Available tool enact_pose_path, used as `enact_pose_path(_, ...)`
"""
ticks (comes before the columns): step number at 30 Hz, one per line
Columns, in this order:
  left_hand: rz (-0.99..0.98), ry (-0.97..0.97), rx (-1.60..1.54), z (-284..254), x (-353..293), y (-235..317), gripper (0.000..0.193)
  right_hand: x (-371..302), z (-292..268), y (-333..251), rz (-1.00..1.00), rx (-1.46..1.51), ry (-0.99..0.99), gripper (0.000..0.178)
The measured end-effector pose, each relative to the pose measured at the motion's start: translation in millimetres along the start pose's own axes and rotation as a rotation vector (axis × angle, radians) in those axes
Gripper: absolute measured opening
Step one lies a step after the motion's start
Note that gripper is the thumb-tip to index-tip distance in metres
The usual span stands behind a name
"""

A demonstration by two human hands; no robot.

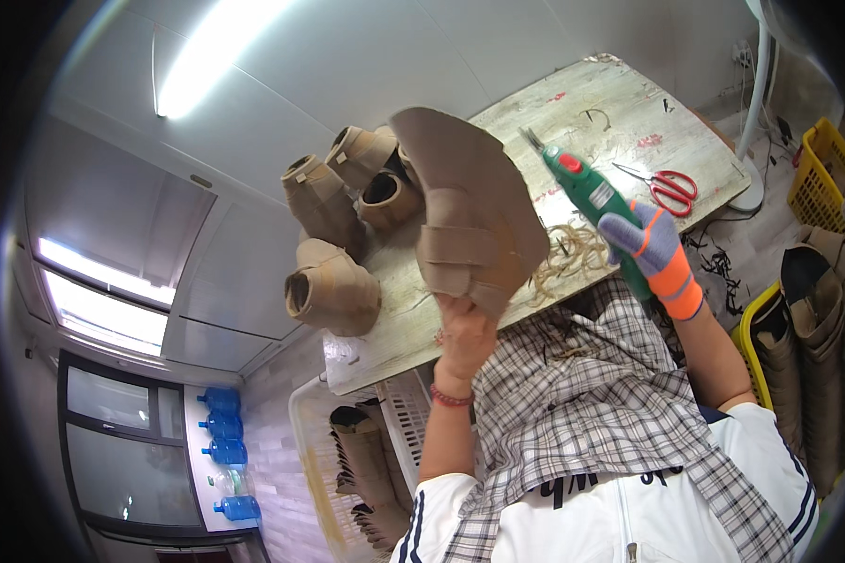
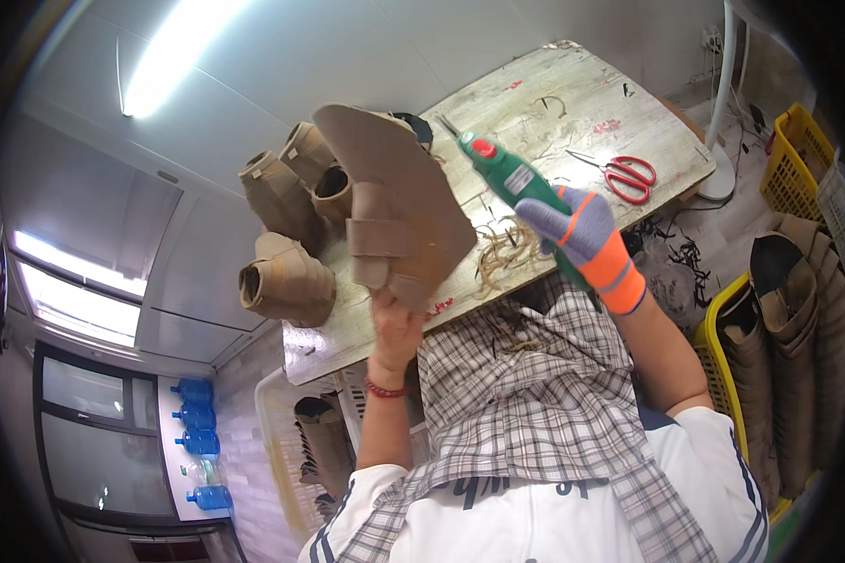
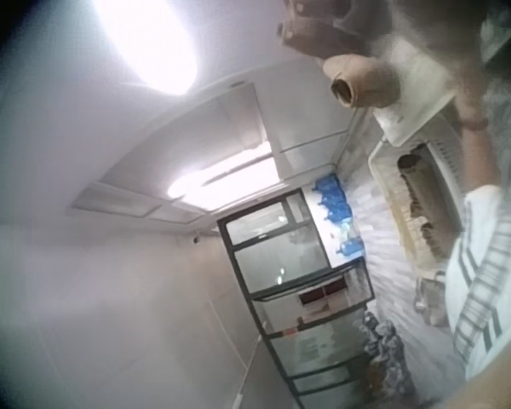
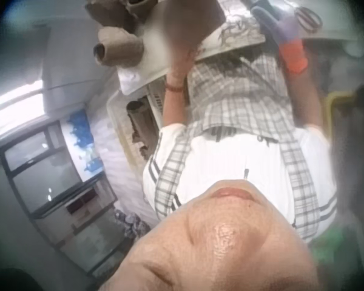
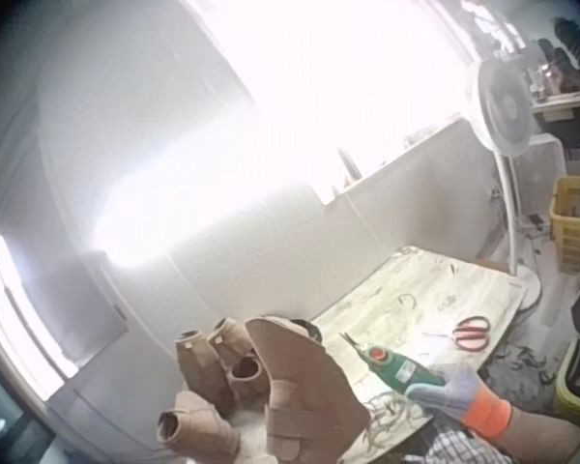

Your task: The person uses a rotary cutting tool to trim the edges of beige shoe uppers, then switches to scissors to trim the interior lining. Finished uppers are placed on the table as the person continues processing additional units.

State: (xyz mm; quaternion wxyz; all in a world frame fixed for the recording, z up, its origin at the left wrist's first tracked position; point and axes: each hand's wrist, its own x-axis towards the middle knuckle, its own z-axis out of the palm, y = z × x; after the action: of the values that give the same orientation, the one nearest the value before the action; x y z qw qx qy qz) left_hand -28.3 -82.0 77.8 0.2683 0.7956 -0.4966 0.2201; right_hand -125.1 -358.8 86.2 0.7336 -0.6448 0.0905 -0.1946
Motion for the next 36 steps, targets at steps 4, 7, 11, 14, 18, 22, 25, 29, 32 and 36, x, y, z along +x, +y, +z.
enact_pose_path(4, -0.115, 0.135, 0.188, -45, 19, 13, 0.021, 14, -30, 21, -0.004, -0.143, 0.108, 0.035)
enact_pose_path(7, -0.286, 0.137, 0.304, -58, 26, 9, 0.018, 29, -53, 47, 0.103, -0.623, 0.259, 0.056)
enact_pose_path(11, -0.428, -0.184, 0.432, -26, 20, -13, 0.02, 46, -57, 82, 0.151, -1.233, 0.287, 0.074)
enact_pose_path(14, -0.436, -0.337, 0.467, 32, 4, -52, 0.019, 62, -64, 103, 0.263, -1.315, 0.214, 0.07)
enact_pose_path(18, -0.306, -0.295, 0.519, 47, -8, -71, 0.02, 73, -63, 130, 0.211, -1.368, 0.176, 0.063)
enact_pose_path(22, -0.207, -0.148, 0.392, 29, 0, -40, 0.015, 77, -72, 142, 0.11, -1.382, 0.217, 0.054)
enact_pose_path(25, -0.015, -0.009, 0.397, 9, 29, -8, 0.005, 77, -73, 141, 0.056, -1.38, 0.237, 0.056)
enact_pose_path(29, 0.06, 0.131, 0.407, -4, 90, -22, 0.01, 75, -74, 134, 0.043, -1.376, 0.231, 0.058)
enact_pose_path(32, 0.063, 0.155, 0.434, -6, 150, -48, 0.018, 74, -83, 141, 0.005, -1.403, 0.237, 0.064)
enact_pose_path(36, 0.186, 0.217, 0.353, 26, 210, -83, 0.019, 67, -87, 127, -0.038, -1.411, 0.255, 0.063)
